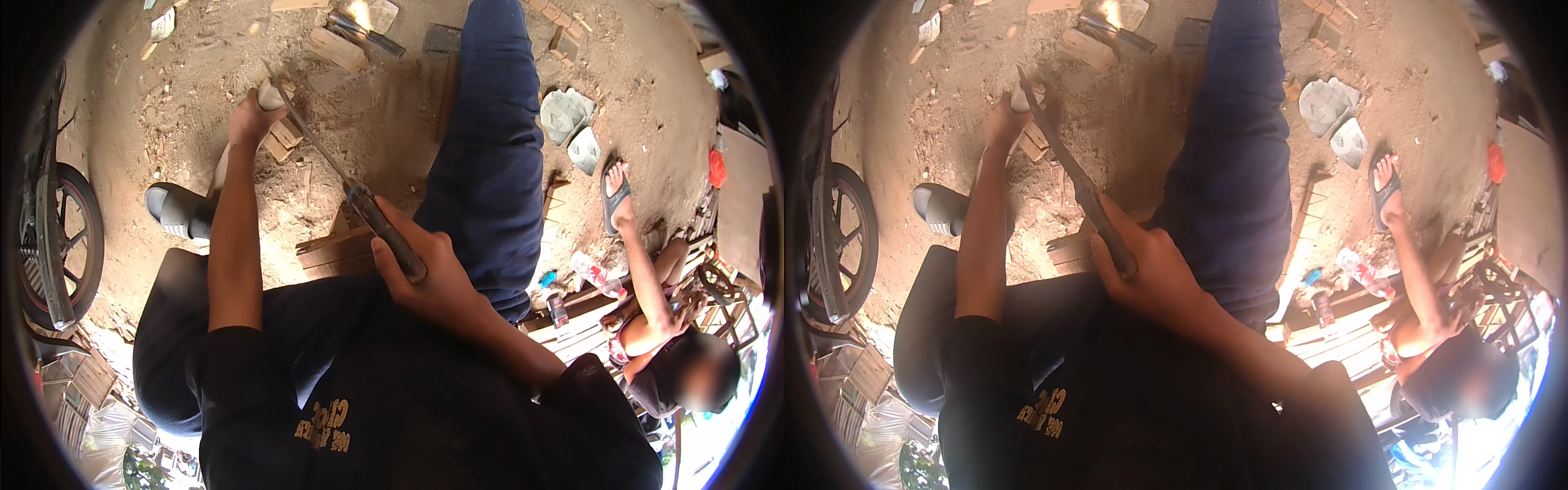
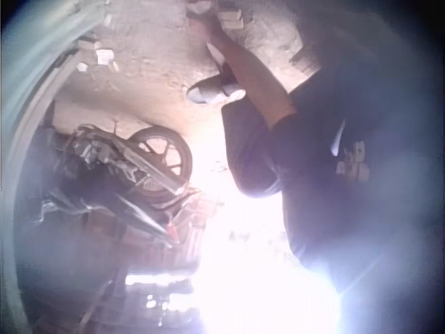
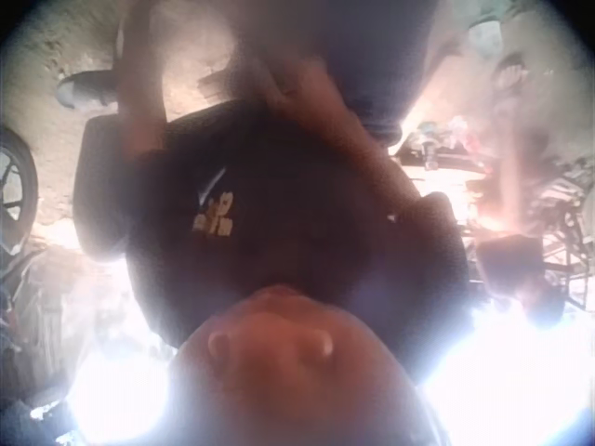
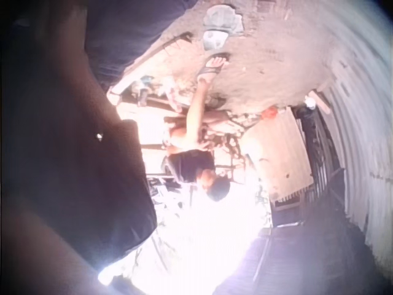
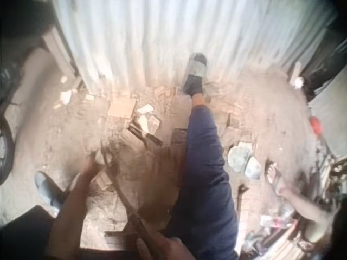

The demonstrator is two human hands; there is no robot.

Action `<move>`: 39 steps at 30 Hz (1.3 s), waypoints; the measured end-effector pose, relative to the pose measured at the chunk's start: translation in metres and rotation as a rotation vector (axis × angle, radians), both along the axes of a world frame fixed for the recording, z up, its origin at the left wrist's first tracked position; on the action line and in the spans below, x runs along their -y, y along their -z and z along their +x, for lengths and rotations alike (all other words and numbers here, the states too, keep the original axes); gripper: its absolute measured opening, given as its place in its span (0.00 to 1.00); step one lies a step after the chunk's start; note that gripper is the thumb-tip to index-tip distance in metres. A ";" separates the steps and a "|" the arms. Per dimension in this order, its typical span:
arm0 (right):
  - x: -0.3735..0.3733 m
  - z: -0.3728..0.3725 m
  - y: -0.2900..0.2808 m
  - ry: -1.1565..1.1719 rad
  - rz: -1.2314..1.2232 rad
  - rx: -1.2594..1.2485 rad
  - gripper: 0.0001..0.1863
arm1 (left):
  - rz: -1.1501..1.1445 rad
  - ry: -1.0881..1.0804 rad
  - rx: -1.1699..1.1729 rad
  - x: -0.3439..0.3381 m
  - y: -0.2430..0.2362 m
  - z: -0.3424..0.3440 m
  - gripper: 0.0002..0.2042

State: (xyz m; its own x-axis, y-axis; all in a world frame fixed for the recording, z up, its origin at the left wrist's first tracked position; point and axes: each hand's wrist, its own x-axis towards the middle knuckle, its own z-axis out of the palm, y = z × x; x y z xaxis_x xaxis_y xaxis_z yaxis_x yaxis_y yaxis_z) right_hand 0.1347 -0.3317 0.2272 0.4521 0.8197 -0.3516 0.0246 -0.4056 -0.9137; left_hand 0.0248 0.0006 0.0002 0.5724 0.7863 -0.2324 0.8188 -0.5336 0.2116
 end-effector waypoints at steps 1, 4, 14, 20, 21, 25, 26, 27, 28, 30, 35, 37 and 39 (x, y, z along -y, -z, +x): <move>-0.010 0.002 0.007 -0.005 -0.012 -0.037 0.24 | -0.004 -0.013 -0.011 0.003 0.000 -0.004 0.42; -0.033 0.013 0.014 -0.045 -0.076 -0.021 0.24 | -0.001 0.010 0.015 0.002 0.005 0.007 0.43; -0.050 0.012 0.001 -0.122 -0.167 -0.057 0.25 | -0.010 0.017 0.144 -0.003 0.020 -0.003 0.42; 0.006 -0.009 -0.011 -0.010 0.054 0.081 0.28 | 0.041 0.042 0.113 -0.003 0.010 -0.005 0.41; 0.003 -0.009 -0.009 -0.012 0.048 0.097 0.27 | -0.048 -0.016 0.102 -0.004 0.004 0.000 0.41; -0.029 0.000 -0.004 -0.035 -0.084 0.061 0.24 | -0.064 -0.003 0.010 0.012 -0.004 0.014 0.44; -0.025 -0.003 -0.008 -0.032 -0.079 0.041 0.24 | -0.054 -0.005 0.019 0.005 -0.006 0.010 0.44; -0.010 -0.012 -0.010 -0.033 -0.013 0.040 0.25 | -0.045 -0.022 0.006 0.001 -0.005 -0.007 0.44; 0.010 -0.018 -0.014 -0.016 0.032 0.077 0.26 | -0.055 -0.021 0.032 -0.001 0.000 -0.004 0.44; 0.011 -0.018 -0.014 -0.011 0.033 0.092 0.27 | -0.036 0.009 0.092 0.001 0.010 -0.004 0.44; -0.048 -0.013 0.009 -0.086 -0.094 0.163 0.25 | -0.077 -0.017 0.051 0.002 0.003 0.010 0.43; -0.011 -0.027 -0.010 -0.074 -0.025 0.148 0.25 | -0.075 -0.036 0.026 -0.001 0.002 -0.001 0.41; 0.002 -0.030 -0.014 -0.080 0.012 0.134 0.27 | -0.041 -0.030 0.064 -0.001 -0.001 -0.004 0.41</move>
